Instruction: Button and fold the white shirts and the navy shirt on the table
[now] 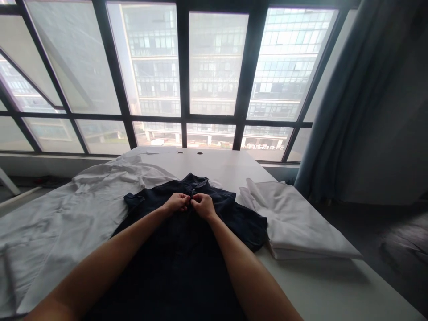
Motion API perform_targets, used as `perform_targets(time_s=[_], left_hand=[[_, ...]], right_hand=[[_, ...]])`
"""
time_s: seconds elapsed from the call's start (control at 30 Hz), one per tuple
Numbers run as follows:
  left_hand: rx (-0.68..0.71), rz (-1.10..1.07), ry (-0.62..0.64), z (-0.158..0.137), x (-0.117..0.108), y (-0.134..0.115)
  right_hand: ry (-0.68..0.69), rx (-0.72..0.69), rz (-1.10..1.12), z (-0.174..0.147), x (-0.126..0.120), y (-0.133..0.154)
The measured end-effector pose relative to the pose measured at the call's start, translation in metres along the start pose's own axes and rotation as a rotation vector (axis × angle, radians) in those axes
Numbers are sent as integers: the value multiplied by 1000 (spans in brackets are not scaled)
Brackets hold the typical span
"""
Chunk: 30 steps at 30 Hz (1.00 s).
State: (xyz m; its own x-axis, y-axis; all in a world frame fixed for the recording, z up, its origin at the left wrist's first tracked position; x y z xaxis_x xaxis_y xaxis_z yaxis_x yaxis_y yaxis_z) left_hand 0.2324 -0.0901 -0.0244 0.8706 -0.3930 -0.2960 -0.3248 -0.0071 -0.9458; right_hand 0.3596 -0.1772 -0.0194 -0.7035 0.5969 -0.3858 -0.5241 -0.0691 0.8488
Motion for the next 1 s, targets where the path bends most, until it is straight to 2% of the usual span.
perform_targets(time_s=[0.07,0.27,0.47,0.7,0.87,1.0], left_hand=[[-10,1,-2,-1,0,-1],[43,-81,52,-16,-3,-8],[92,-104,48,-15,0,-7],[133,-90,-20,-9,3,1],[263,-22,-107,-15,-3,-2],[312,45,-117,-18,-3,-4]], right_hand=[[8,5,32,0,0,0],[56,181,200,4,6,-9],[67,96,171,6,6,-13],[90,97,146,2,5,-9],[83,111,149,-1,6,-8],[68,64,139,-2,8,-11]])
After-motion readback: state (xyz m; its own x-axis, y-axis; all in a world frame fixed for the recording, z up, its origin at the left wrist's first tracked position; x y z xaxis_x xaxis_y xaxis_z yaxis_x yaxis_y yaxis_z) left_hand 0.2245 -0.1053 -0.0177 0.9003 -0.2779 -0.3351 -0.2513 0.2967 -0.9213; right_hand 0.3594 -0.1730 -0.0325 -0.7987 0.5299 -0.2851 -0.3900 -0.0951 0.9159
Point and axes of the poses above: each hand's wrist, its own z-axis towards the middle knuckle, its own x-axis out of the palm, y = z × x, the point moved 2 cm from there along z, towards the middle knuckle, and after that the axes turned 10 degrees about -y, right-handed, at the moved point
